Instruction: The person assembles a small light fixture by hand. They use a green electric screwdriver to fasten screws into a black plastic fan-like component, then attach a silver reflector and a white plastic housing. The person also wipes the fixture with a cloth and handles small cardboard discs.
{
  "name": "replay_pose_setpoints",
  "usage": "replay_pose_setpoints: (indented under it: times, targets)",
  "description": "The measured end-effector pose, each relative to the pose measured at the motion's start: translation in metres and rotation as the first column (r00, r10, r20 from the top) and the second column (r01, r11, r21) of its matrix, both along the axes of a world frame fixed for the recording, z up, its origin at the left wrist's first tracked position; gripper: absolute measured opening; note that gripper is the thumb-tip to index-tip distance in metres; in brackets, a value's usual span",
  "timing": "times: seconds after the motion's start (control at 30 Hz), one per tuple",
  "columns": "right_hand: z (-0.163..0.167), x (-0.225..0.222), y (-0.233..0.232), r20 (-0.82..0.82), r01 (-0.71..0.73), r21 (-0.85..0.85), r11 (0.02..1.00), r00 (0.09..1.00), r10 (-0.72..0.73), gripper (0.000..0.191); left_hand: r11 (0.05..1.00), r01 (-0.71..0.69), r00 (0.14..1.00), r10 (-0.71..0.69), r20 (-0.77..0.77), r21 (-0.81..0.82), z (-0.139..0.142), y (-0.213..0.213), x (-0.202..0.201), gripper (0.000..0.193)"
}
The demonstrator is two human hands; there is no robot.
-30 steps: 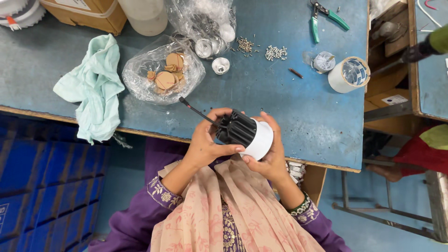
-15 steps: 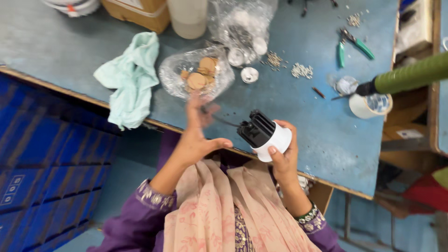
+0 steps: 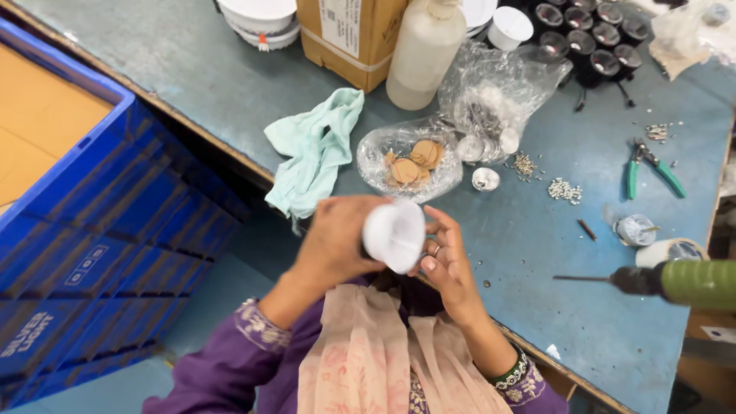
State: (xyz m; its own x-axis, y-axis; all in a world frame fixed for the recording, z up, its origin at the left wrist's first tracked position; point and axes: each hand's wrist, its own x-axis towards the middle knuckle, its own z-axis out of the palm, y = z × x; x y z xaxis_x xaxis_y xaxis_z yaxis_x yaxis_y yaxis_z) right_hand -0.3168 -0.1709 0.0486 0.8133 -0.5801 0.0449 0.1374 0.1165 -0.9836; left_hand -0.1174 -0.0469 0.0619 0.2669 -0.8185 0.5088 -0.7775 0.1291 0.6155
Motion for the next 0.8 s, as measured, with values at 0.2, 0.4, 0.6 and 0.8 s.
replay_pose_setpoints:
  times: [0.2,0.4,0.6,0.8]
  targets:
    - [-0.037,-0.009,-0.014,-0.218,0.092,-0.205,0.974,0.966,-0.137,0.059,0.959,-0.230,0.159,-0.132,-0.978,-0.167,-0.007,-0.033,0.117,0.049]
    - [-0.090,-0.039,-0.022,-0.268,0.375,-0.202,0.905,0.867,-0.419,0.042,0.838,-0.501,0.695,0.242,-0.677,-0.214,0.008,-0.094,0.221,0.075]
    - [-0.102,-0.027,-0.012,-0.164,0.397,-0.480,0.782,0.835,-0.524,0.035,0.796,-0.605,0.773,0.575,-0.267,-0.036,0.009,-0.133,0.220,0.086]
    - [-0.096,-0.029,-0.013,-0.134,0.376,-0.498,0.782,0.857,-0.497,0.032,0.837,-0.512,0.840,0.442,-0.314,-0.193,-0.001,-0.152,0.214,0.097]
